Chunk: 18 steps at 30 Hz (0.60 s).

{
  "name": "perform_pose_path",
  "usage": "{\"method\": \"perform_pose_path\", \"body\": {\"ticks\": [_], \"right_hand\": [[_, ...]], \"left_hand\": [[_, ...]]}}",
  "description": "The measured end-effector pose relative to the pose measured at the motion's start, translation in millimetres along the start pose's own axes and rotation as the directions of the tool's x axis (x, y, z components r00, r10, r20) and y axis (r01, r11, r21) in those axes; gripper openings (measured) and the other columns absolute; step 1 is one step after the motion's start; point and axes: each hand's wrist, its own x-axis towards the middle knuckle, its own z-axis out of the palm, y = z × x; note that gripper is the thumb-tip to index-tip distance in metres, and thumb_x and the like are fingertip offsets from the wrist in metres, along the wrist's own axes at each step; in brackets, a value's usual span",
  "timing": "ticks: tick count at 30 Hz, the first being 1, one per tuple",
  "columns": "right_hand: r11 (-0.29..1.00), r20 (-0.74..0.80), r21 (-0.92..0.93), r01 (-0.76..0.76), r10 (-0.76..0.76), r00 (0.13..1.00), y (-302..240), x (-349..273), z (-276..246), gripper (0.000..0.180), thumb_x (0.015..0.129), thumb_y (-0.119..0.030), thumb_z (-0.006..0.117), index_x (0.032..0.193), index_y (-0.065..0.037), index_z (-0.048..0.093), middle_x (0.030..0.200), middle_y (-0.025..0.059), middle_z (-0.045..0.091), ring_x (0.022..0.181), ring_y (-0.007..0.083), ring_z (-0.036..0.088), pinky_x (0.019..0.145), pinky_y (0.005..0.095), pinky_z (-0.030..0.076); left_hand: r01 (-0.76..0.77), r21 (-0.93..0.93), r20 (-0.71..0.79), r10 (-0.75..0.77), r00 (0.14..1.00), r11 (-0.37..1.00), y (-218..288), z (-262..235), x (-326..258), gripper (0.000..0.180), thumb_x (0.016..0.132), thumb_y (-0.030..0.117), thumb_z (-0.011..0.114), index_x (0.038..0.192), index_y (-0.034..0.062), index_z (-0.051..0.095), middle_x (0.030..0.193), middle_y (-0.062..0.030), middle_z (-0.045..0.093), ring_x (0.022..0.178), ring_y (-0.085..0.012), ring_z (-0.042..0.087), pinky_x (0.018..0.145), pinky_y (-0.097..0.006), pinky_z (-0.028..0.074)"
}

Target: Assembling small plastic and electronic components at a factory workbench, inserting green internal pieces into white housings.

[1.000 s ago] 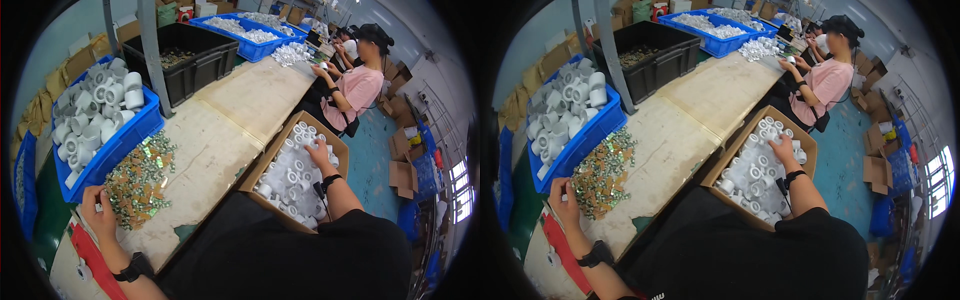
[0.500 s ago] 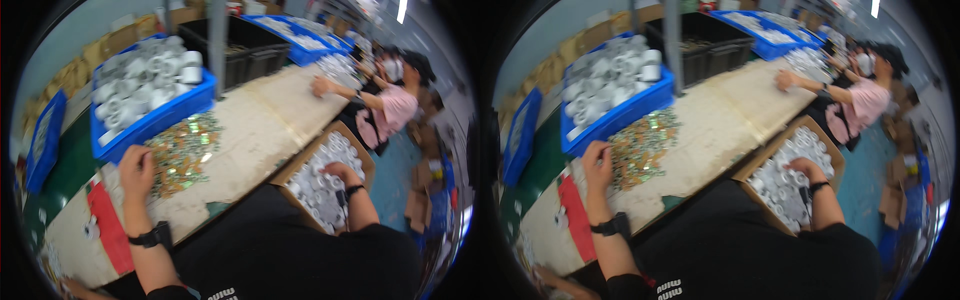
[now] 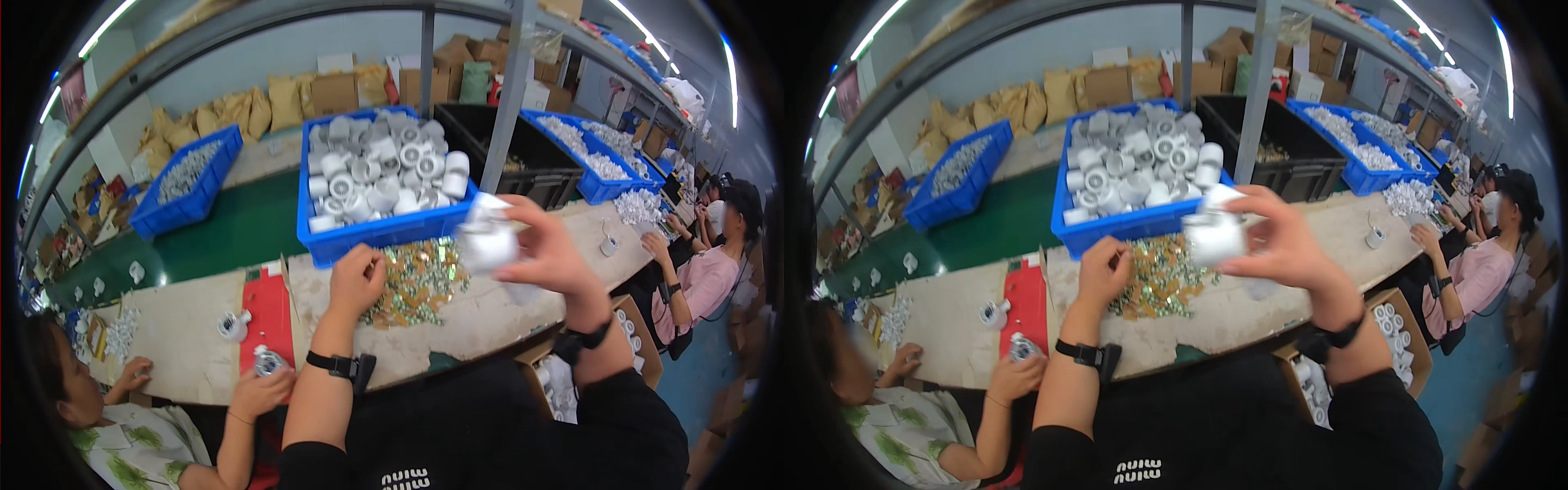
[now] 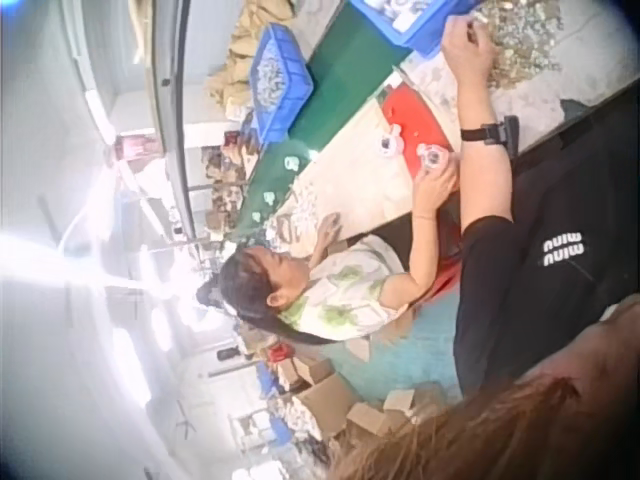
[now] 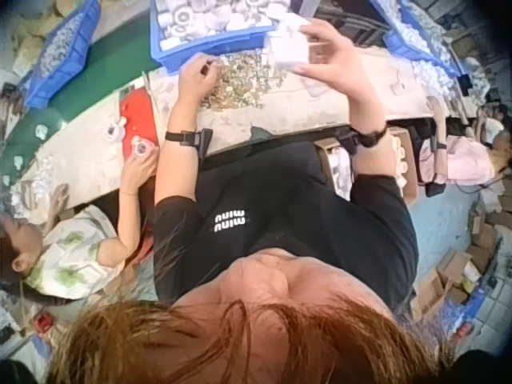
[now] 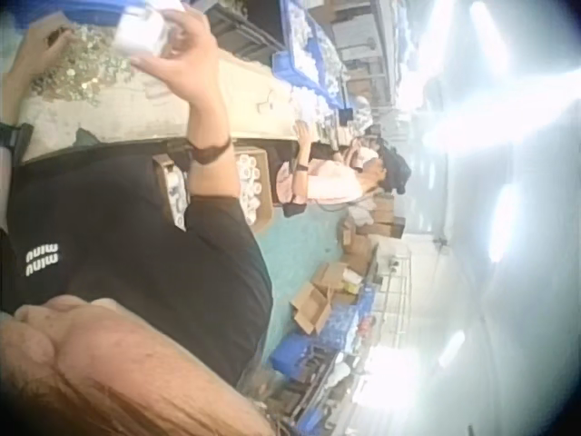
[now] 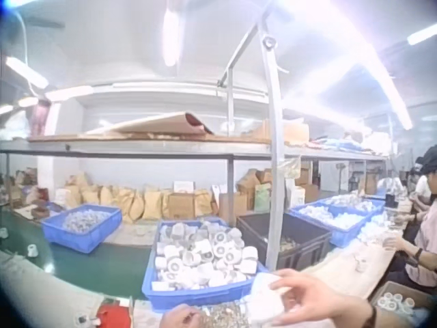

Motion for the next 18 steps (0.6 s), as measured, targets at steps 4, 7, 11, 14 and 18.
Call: {"method": "perform_pose_path", "body": {"ticks": [4,7,11,14,18], "right_hand": [[0.915,-0.203,-0.378,0.144,-0.234,0.951,23,111,58,0.063,0.068,-0.020,0.100,0.125,-0.016,0.074,0.144,0.0100,0.047,0.071,0.0068,0.053,0.068,0.0236,0.052],[0.893,-0.208,-0.444,0.077,-0.186,0.960,69,168,58,0.068,0.072,-0.022,0.097,0.134,-0.018,0.069,0.151,0.0194,0.042,0.095,0.0232,0.069,0.087,0.0351,0.059],[0.763,-0.239,-0.643,0.072,-0.288,0.927,139,183,52,0.070,0.078,-0.029,0.092,0.143,-0.020,0.065,0.162,0.0327,0.033,0.147,0.0505,0.040,0.117,0.0482,0.042],[0.846,-0.206,-0.531,0.049,-0.185,0.961,122,148,52,0.041,0.090,-0.014,0.080,0.131,-0.011,0.071,0.143,0.0178,0.063,0.124,0.0296,0.066,0.104,0.0400,0.053],[0.903,-0.171,-0.392,0.177,-0.261,0.950,72,34,30,0.025,0.088,-0.005,0.076,0.113,0.000,0.074,0.117,0.0141,0.074,0.111,0.0245,0.070,0.094,0.0366,0.054]], "left_hand": [[0.113,-0.049,-0.097,-0.117,0.988,0.992,-6,2,-10,0.003,0.089,0.003,0.071,0.088,0.0009,0.073,0.076,-0.0090,0.066,0.059,-0.0172,0.061,0.057,-0.030,0.048],[0.103,-0.012,-0.092,-0.103,0.990,0.995,-7,1,-11,0.003,0.089,0.004,0.072,0.089,0.0021,0.074,0.076,-0.0091,0.068,0.060,-0.0182,0.063,0.058,-0.030,0.049],[0.067,-0.008,-0.089,-0.068,0.994,0.998,-11,6,-9,0.005,0.089,0.004,0.072,0.092,0.0007,0.074,0.078,-0.0107,0.071,0.062,-0.0172,0.065,0.060,-0.030,0.051],[0.057,0.015,-0.087,-0.055,0.995,0.998,-19,5,-11,0.006,0.087,0.006,0.071,0.092,0.0052,0.074,0.078,-0.0142,0.072,0.062,-0.0278,0.068,0.058,-0.037,0.053],[0.086,0.035,-0.020,-0.085,0.996,0.996,-9,2,-12,0.005,0.088,0.008,0.071,0.090,0.0042,0.073,0.078,-0.0127,0.071,0.063,-0.0282,0.068,0.059,-0.038,0.054]]}}
